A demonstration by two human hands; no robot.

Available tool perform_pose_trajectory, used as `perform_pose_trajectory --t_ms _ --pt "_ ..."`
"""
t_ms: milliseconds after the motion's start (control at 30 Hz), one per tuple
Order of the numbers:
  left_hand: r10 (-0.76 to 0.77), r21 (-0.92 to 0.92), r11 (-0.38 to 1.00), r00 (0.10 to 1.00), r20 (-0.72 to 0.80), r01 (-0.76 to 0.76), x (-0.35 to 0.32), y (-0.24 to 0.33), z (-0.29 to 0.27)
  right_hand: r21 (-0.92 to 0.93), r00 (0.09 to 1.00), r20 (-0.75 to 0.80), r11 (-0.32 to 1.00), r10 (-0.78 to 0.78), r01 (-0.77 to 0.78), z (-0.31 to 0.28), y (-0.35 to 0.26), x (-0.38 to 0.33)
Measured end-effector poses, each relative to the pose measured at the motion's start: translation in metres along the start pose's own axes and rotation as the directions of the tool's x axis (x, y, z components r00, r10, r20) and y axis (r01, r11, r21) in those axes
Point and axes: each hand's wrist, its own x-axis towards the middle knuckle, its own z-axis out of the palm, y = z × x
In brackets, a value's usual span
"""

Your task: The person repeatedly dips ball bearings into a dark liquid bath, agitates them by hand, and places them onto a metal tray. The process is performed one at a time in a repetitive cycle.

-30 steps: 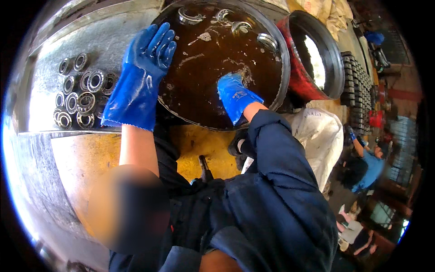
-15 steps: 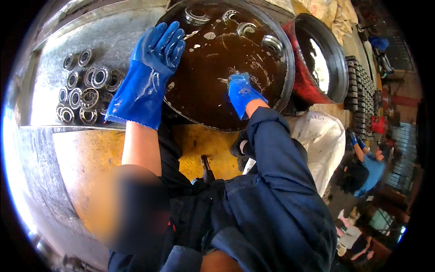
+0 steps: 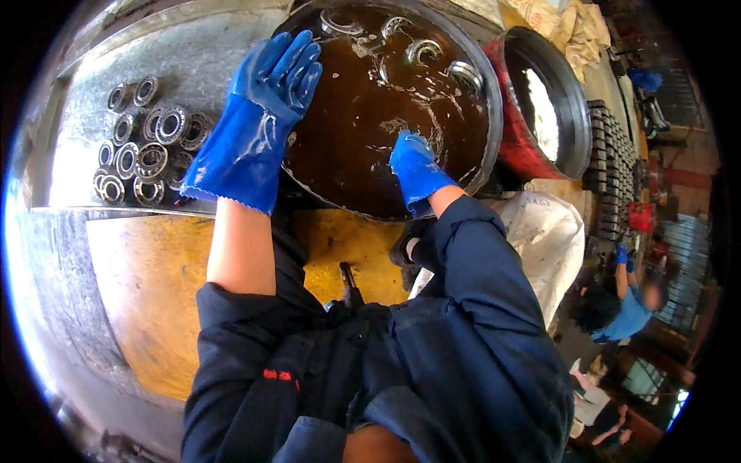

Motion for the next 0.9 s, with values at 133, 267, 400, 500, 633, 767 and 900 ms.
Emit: perform_pose_trajectory --t_ms 133,267,400,500,633,767,900 --pt "-0.059 0.004 0.998 0.997 -0.055 0.059 0.004 -0.005 0.014 -0.194 0.991 0.128 0.979 -0.038 0.062 0.009 0.030 0.014" --pt "-0.081 -0.031 0.996 0.993 -0.082 0.079 0.009 -0.008 0.011 -0.404 0.978 0.095 0.891 -0.185 0.208 0.025 0.038 0.030" --pt "-0.053 -0.004 0.999 0.998 -0.023 0.053 0.005 -0.001 -0.004 -0.198 0.957 0.159 0.942 -0.242 0.271 0.001 0.028 0.038" --pt "-0.079 -0.011 0.997 0.996 -0.028 0.079 0.006 -0.006 0.001 -0.331 0.920 0.117 0.859 -0.373 0.390 0.017 0.050 0.042" --pt "-0.109 -0.001 0.994 0.993 -0.047 0.109 0.012 -0.015 0.005 -0.257 0.944 0.132 0.910 -0.301 0.326 0.046 0.072 0.058" --pt "-0.082 -0.010 0.997 0.997 -0.001 0.082 0.003 -0.016 0.007 -0.290 0.933 0.156 0.888 -0.324 0.356 0.037 0.052 0.058" --pt "-0.107 0.034 0.994 0.994 -0.009 0.107 0.003 -0.014 0.005 -0.492 0.874 0.238 0.723 -0.424 0.485 0.014 0.048 0.045"
